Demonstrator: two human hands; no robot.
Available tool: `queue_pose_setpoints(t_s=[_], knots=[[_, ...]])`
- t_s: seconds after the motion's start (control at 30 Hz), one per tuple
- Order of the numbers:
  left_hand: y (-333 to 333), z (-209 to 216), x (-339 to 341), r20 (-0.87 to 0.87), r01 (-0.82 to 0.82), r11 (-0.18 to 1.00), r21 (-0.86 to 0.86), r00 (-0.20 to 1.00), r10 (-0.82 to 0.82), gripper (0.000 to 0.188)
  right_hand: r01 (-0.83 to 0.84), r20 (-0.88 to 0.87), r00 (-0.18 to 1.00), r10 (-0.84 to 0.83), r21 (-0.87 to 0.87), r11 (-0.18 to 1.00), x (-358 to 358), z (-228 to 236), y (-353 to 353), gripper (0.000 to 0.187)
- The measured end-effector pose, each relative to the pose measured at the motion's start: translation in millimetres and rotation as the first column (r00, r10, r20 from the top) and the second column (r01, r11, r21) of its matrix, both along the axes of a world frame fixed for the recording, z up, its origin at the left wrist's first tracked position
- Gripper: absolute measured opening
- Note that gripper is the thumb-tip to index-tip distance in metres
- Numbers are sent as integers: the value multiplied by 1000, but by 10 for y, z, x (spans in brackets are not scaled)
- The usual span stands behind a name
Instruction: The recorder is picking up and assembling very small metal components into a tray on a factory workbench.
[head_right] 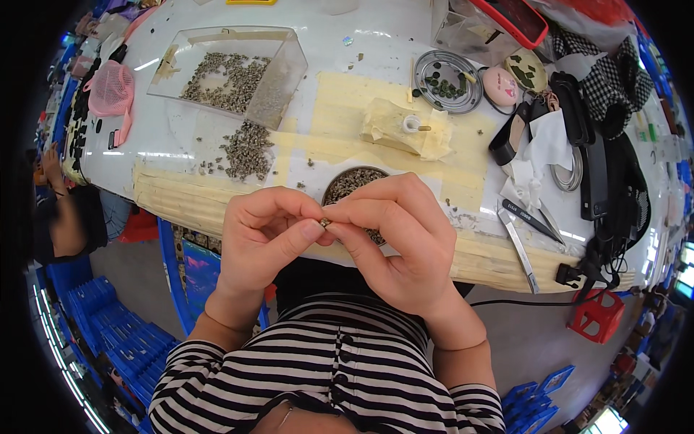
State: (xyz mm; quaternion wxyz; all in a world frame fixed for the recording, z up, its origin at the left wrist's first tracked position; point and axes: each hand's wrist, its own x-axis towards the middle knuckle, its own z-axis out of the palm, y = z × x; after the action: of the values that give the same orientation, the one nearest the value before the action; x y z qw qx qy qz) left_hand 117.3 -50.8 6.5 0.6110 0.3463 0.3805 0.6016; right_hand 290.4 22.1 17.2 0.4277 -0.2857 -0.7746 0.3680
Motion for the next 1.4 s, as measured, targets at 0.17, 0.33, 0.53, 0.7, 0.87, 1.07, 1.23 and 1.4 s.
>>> queue_pose_setpoints(t_s=[0.17,0.33,0.53,0.7,0.87,1.07,1.23,1.4], knots=[[-4,25,-8,-90,5,1000,6,996,-4,15,-35,-30,999,32,-107,994,12,2,-3,22],[1,12,81,-154,-120,991,58,980,128,15,38,-26,999,-36,78,996,-13,-23,-2,24],[22,-64,130,-426,-243,931,273,837,344,14,90,-34,996,-85,196,976,-55,-60,-28,27],[63,-90,173,-477,-271,864,423,745,467,16,110,-64,993,-101,154,982,-70,-94,-47,27],[104,-66,171,-521,-255,828,499,675,522,17,121,-65,991,-113,133,984,-69,-90,-42,27],[108,25,151,-618,-176,805,566,556,556,19,110,-35,994,-105,216,970,-63,-96,2,28],[105,19,148,-626,-150,795,588,538,565,20,106,-22,994,-104,232,967,-48,-104,-8,28],[90,38,145,-611,-156,808,568,577,541,21,74,-37,997,-70,95,993,-37,-89,-22,25]])
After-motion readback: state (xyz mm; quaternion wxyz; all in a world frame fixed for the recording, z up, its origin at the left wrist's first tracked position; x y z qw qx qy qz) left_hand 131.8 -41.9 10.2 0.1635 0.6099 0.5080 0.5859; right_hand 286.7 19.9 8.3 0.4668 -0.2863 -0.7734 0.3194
